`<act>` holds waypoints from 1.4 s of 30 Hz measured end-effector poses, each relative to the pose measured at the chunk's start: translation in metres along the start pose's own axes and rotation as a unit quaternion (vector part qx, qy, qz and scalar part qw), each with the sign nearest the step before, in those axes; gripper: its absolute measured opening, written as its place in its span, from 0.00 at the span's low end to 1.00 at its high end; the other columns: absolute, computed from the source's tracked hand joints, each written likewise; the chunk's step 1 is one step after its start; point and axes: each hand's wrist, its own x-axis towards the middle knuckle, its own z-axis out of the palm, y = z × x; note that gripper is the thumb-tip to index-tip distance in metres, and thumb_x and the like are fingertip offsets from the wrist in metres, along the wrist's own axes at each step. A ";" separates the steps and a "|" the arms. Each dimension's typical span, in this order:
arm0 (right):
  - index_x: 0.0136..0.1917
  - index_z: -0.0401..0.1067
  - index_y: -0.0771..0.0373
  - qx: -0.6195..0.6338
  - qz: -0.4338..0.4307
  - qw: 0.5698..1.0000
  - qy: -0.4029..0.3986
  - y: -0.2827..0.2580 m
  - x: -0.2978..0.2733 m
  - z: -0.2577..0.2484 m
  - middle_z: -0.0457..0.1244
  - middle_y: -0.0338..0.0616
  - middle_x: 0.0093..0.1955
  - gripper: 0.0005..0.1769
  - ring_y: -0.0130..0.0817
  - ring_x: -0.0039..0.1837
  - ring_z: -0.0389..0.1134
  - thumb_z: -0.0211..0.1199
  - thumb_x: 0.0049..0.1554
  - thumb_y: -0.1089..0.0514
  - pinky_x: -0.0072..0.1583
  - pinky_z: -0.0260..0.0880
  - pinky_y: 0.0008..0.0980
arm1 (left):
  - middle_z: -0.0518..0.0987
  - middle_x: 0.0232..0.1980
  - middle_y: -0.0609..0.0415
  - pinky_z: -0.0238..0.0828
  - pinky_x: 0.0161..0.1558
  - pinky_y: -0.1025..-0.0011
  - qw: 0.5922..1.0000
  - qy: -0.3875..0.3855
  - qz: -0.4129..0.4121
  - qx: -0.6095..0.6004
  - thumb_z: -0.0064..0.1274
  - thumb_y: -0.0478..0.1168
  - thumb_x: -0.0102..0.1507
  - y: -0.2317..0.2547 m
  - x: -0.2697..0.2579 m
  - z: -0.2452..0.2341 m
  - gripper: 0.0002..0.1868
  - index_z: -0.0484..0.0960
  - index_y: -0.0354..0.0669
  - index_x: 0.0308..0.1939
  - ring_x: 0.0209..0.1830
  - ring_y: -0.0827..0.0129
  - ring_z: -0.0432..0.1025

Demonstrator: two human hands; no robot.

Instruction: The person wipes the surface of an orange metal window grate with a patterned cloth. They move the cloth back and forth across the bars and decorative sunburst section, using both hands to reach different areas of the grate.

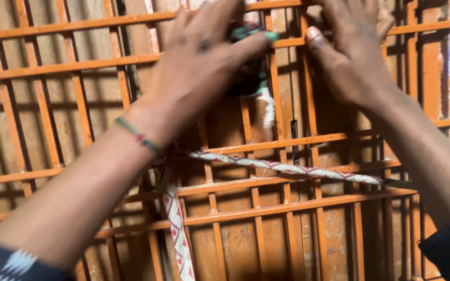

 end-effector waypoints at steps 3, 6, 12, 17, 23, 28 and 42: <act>0.75 0.56 0.47 0.131 0.126 0.982 -0.050 -0.004 0.001 0.001 0.52 0.48 0.74 0.25 0.45 0.74 0.56 0.49 0.66 0.48 0.79 0.51 0.50 | 0.71 0.62 0.42 0.66 0.51 0.54 0.996 -0.090 -0.004 0.025 0.55 0.35 0.66 -0.017 -0.016 -0.031 0.17 0.83 0.56 0.58 0.62 0.53 0.69; 0.80 0.56 0.50 0.007 0.056 0.998 -0.035 -0.006 -0.002 0.001 0.49 0.53 0.81 0.27 0.52 0.83 0.45 0.53 0.70 0.51 0.81 0.33 0.64 | 0.70 0.63 0.46 0.68 0.61 0.54 0.990 -0.134 -0.016 0.028 0.59 0.36 0.70 -0.026 -0.025 -0.045 0.10 0.83 0.56 0.54 0.62 0.56 0.69; 0.83 0.47 0.57 -0.083 0.080 0.993 -0.029 -0.032 0.006 0.015 0.41 0.55 0.84 0.34 0.51 0.85 0.36 0.50 0.71 0.43 0.79 0.21 0.66 | 0.68 0.59 0.45 0.68 0.58 0.51 0.993 -0.100 -0.065 0.008 0.61 0.37 0.64 -0.018 -0.027 -0.042 0.15 0.83 0.53 0.55 0.63 0.51 0.68; 0.86 0.36 0.53 -0.102 0.027 0.991 -0.083 -0.092 0.024 0.050 0.33 0.41 0.89 0.40 0.41 0.87 0.27 0.39 0.70 0.35 0.81 0.17 0.55 | 0.69 0.58 0.44 0.69 0.54 0.50 0.987 -0.132 -0.094 -0.011 0.61 0.37 0.62 -0.019 -0.021 -0.046 0.15 0.83 0.50 0.53 0.61 0.50 0.69; 0.85 0.36 0.45 -0.127 0.004 0.987 -0.101 -0.095 0.026 0.043 0.33 0.36 0.88 0.43 0.37 0.87 0.28 0.36 0.66 0.27 0.82 0.19 0.51 | 0.71 0.60 0.45 0.74 0.55 0.53 0.976 -0.181 -0.116 0.035 0.63 0.39 0.61 -0.032 -0.039 -0.066 0.14 0.87 0.57 0.50 0.56 0.50 0.70; 0.85 0.35 0.48 -0.117 -0.013 0.989 -0.093 -0.088 0.024 0.045 0.33 0.40 0.88 0.49 0.40 0.87 0.28 0.46 0.61 0.25 0.82 0.19 0.53 | 0.70 0.58 0.43 0.74 0.52 0.53 0.973 -0.172 -0.144 0.046 0.64 0.41 0.60 -0.037 -0.050 -0.082 0.12 0.86 0.53 0.48 0.58 0.51 0.69; 0.83 0.43 0.42 -0.102 -0.011 0.993 -0.064 -0.092 0.021 0.047 0.36 0.43 0.88 0.60 0.39 0.87 0.32 0.59 0.39 0.49 0.83 0.22 0.53 | 0.74 0.59 0.49 0.73 0.56 0.54 0.970 -0.210 -0.105 0.055 0.64 0.41 0.59 -0.051 -0.058 -0.095 0.16 0.86 0.56 0.52 0.58 0.54 0.72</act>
